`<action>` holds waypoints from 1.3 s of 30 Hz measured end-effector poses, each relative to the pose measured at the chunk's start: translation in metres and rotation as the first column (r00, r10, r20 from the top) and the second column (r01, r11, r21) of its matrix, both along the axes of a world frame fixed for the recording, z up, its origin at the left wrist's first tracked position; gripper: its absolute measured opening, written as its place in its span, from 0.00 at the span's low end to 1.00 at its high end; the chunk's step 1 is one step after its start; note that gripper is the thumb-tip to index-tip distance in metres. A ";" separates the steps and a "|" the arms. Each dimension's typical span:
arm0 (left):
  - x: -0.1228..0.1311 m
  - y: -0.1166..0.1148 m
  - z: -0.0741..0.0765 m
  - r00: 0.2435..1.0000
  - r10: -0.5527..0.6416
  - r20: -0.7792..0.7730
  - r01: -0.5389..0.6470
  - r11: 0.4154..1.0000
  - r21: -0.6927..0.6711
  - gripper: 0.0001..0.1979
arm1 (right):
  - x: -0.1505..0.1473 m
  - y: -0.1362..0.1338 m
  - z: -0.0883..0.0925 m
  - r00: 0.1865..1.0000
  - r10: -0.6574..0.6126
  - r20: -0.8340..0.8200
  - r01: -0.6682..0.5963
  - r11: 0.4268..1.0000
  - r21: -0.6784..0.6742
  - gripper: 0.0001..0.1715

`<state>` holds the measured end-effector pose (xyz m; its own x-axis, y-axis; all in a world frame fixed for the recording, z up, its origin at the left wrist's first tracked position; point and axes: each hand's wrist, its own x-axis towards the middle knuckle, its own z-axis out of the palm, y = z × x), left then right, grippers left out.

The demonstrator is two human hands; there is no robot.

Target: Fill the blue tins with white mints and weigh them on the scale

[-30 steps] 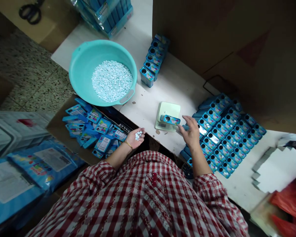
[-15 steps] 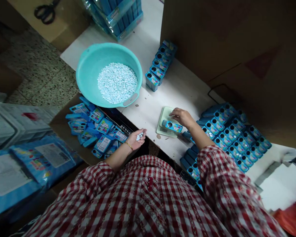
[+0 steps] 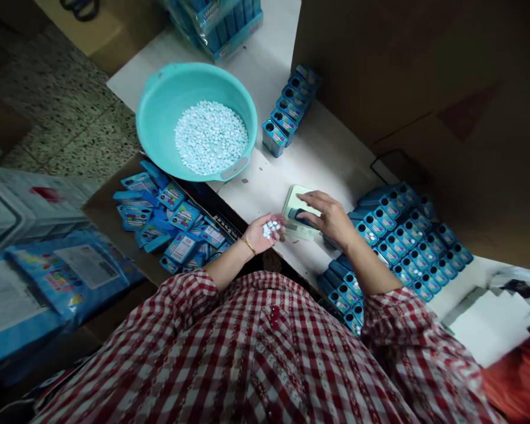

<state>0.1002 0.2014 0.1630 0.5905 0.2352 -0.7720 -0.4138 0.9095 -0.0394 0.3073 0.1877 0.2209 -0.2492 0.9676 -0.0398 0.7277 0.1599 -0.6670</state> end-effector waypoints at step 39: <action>-0.092 0.022 -0.022 0.974 0.162 -0.156 -0.152 0.986 0.071 0.12 | -0.032 -0.019 -0.047 0.837 -0.493 0.238 0.395 0.845 0.361 0.16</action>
<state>0.0082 0.2237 0.1410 0.4122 0.3624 -0.8359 -0.5484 0.8314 0.0900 0.2752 0.1685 0.1736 0.1891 0.9484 0.2545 0.9250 -0.0851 -0.3704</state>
